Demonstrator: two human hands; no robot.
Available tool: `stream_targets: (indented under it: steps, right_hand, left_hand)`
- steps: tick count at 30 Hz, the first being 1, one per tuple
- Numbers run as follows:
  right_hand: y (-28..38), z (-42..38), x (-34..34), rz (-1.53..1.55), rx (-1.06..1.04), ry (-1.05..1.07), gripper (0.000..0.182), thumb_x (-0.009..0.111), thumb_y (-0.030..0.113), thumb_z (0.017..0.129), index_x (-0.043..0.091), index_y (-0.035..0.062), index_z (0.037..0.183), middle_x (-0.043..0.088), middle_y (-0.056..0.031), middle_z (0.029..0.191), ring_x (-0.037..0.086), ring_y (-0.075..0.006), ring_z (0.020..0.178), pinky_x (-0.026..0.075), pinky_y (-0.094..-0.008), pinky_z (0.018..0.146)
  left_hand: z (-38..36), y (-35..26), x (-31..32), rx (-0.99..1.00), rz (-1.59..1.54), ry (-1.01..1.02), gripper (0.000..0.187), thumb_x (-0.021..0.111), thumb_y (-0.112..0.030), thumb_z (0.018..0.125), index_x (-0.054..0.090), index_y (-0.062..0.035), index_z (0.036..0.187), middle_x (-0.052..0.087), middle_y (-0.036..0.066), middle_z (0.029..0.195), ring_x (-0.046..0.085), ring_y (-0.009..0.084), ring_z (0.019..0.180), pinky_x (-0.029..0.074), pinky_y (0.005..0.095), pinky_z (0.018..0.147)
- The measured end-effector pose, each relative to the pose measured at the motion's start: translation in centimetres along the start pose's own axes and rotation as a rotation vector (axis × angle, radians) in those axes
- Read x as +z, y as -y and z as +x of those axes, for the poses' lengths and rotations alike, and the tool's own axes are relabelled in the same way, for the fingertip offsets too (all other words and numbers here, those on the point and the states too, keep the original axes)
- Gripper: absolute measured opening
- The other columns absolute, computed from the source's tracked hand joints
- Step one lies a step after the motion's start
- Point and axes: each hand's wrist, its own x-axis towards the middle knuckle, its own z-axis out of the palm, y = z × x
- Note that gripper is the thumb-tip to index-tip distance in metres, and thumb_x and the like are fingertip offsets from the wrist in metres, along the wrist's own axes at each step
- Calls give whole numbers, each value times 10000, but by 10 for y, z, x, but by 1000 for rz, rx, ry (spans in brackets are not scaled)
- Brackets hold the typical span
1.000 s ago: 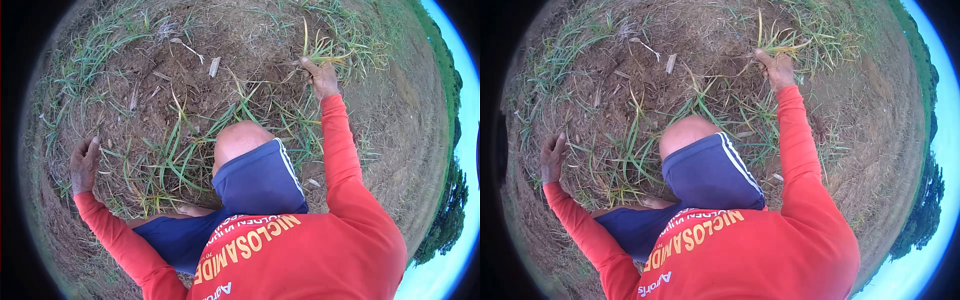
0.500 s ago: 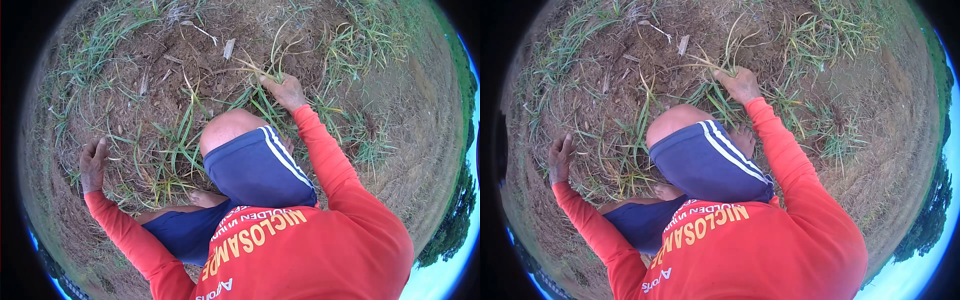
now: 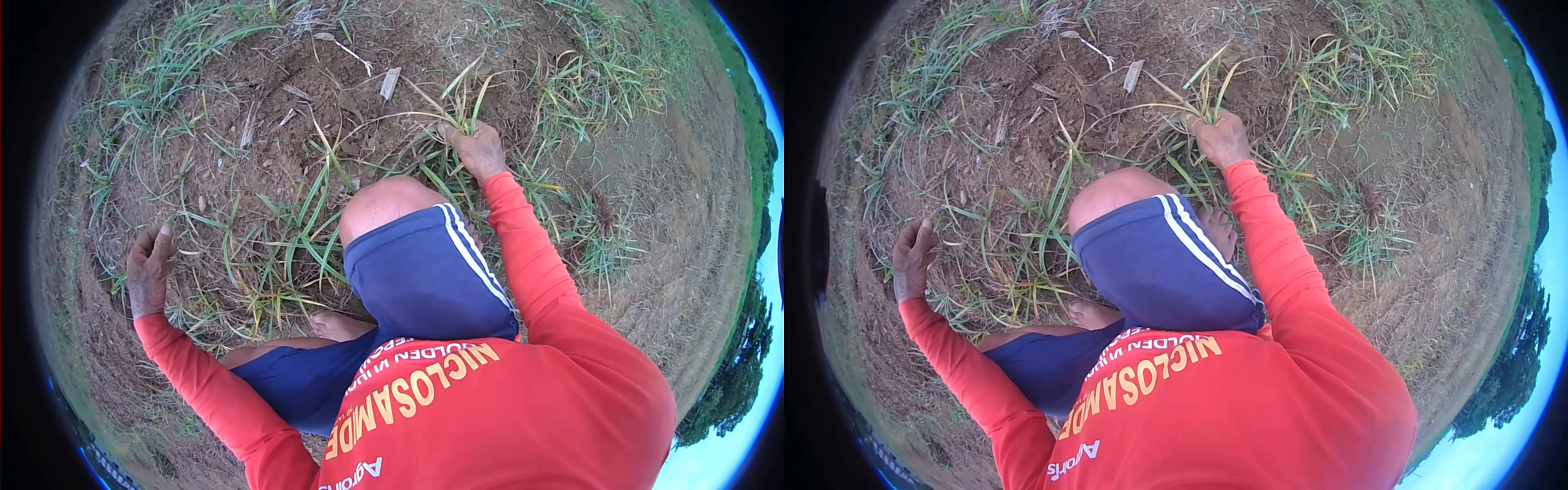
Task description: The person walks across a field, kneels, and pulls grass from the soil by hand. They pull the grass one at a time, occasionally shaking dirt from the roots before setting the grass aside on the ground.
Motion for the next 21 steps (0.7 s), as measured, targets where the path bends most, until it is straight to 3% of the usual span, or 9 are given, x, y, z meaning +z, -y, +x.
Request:
stream_targets:
  steps: [3,6,11,21]
  right_hand:
    - [-10,15,-7,-242,-72,-6,298,753,279,840,766,-3,936,755,-167,822,711,-243,727,546,-393,743]
    - [-13,15,-20,-104,9,-1,283,758,259,830,770,-4,936,749,-170,801,712,-235,736,545,-383,740]
    - [-4,5,-20,-40,-32,-40,255,742,241,847,776,-1,920,690,-113,691,622,-181,645,494,-362,652]
    - [43,-20,-72,-11,1,-37,205,762,198,856,765,-5,884,667,-23,698,562,-103,638,448,-293,622]
  left_hand:
    - [1,1,3,34,-20,-29,360,715,-434,960,701,-110,1115,615,-50,886,541,41,777,416,210,677]
    - [-6,-2,1,41,-40,-51,347,717,-436,966,703,-105,1067,597,-60,885,536,33,795,386,212,652]
    - [-10,1,0,25,-12,-84,384,723,-448,958,707,-96,1112,612,-52,912,552,49,812,412,221,681]
    - [3,2,2,-6,45,-62,419,714,-451,956,695,-79,1148,615,-34,908,562,48,806,408,197,654]
